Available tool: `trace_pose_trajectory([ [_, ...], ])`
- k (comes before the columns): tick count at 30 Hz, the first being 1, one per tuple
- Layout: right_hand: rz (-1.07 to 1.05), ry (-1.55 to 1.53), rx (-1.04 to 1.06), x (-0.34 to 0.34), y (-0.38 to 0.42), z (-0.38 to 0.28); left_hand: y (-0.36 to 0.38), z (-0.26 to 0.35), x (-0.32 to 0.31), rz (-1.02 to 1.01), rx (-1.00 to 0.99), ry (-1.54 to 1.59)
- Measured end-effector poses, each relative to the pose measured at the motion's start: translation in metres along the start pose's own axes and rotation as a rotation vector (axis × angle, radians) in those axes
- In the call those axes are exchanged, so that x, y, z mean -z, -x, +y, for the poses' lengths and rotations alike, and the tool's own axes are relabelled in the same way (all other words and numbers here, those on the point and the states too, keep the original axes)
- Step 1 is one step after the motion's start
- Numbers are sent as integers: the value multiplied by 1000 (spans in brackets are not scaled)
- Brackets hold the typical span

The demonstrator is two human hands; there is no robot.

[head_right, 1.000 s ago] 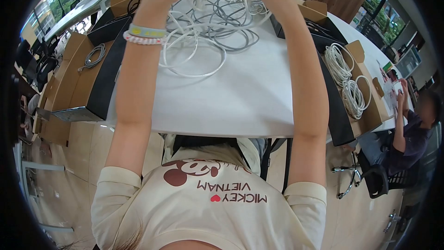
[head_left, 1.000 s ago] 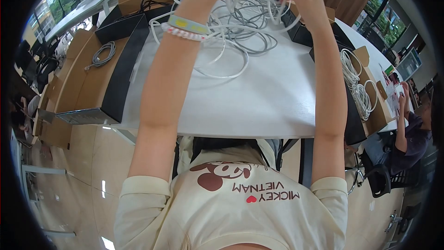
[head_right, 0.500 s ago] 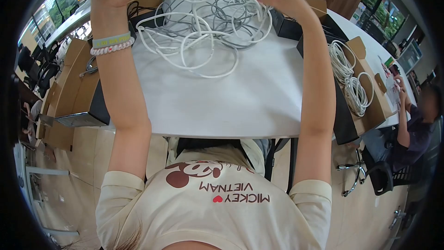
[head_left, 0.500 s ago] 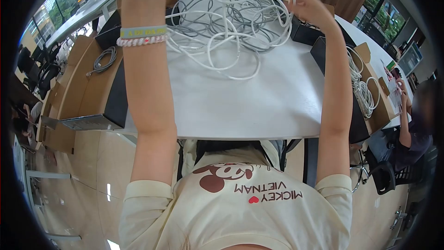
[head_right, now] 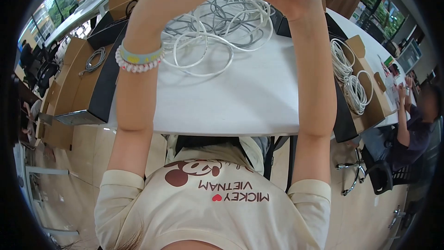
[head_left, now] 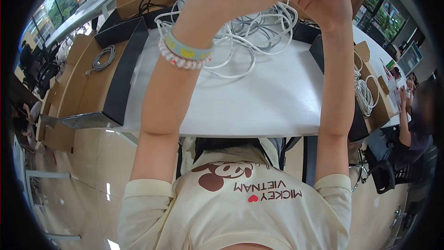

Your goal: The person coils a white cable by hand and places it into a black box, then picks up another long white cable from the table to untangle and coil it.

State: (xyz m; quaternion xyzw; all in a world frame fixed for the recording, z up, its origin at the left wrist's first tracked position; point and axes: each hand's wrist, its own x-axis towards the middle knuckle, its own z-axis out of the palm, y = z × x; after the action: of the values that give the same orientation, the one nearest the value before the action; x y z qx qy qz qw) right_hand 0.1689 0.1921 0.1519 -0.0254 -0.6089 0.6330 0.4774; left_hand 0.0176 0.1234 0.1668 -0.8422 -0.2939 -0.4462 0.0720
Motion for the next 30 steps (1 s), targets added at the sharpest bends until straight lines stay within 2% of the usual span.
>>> trace_pose_trajectory([
  [1, 96, 6, 19, -9, 3, 0, -6, 17, -4, -170, 314, -43],
  [2, 190, 13, 35, -14, 5, -1, -5, 9, -18, -168, 309, -43],
  [3, -10, -48, -14, 3, 0, -3, 4, -9, -40, -51, 63, -151],
  [4, -12, -46, -14, 15, -4, -2, 8, -18, -55, 65, -181, -257],
  [5, -9, -129, -34, 24, -8, 0, 9, -11, -61, 29, -69, -300],
  [6, -5, -212, -57, 29, -8, 0, 7, -15, -70, 31, -66, -300],
  [7, 120, -186, -85, 32, -8, -4, 5, -25, -78, 84, -96, -307],
  [9, 151, -87, -70, 36, -7, -2, 6, -30, -82, 140, -126, -317],
  [11, 180, 14, -47, 35, -9, -3, 7, -34, -83, -1, -80, -306],
  [13, 243, 38, -49, 34, -10, -6, 5, -37, -81, -8, -83, -284],
  [17, 209, 85, 19, 49, -12, -10, 4, -46, -72, 51, -128, -194],
  [18, 137, 97, 44, 51, -12, -11, 3, -41, -62, 51, -126, -193],
  [20, 63, 107, 73, 51, -11, -12, -1, -35, -40, 130, -213, -88],
  [21, 146, 220, 56, 49, -10, -13, -3, -37, -37, 217, -210, -137],
  [22, 229, 332, 41, 48, -9, -15, -6, -40, -34, 216, -214, -140],
  [23, 229, 330, 44, 48, -7, -17, -8, -42, -30, 418, -304, -185],
  [24, 120, 283, 26, 49, -5, -20, -10, -45, -26, 619, -394, -226],
  [25, 12, 235, 8, 49, -2, -23, -11, -50, -17, 721, -425, -464],
  [26, 16, 234, 11, 43, 1, -26, -6, -49, -11, 718, -428, -462],
  [28, -78, 224, -28, 31, 6, -31, 4, -45, -1, 495, -107, -435],
  [29, -75, 224, -26, 34, 6, -30, 6, -49, 3, 493, -110, -433],
  [30, -139, 193, -32, 38, 4, -29, 7, -55, 8, 352, -13, -261],
])
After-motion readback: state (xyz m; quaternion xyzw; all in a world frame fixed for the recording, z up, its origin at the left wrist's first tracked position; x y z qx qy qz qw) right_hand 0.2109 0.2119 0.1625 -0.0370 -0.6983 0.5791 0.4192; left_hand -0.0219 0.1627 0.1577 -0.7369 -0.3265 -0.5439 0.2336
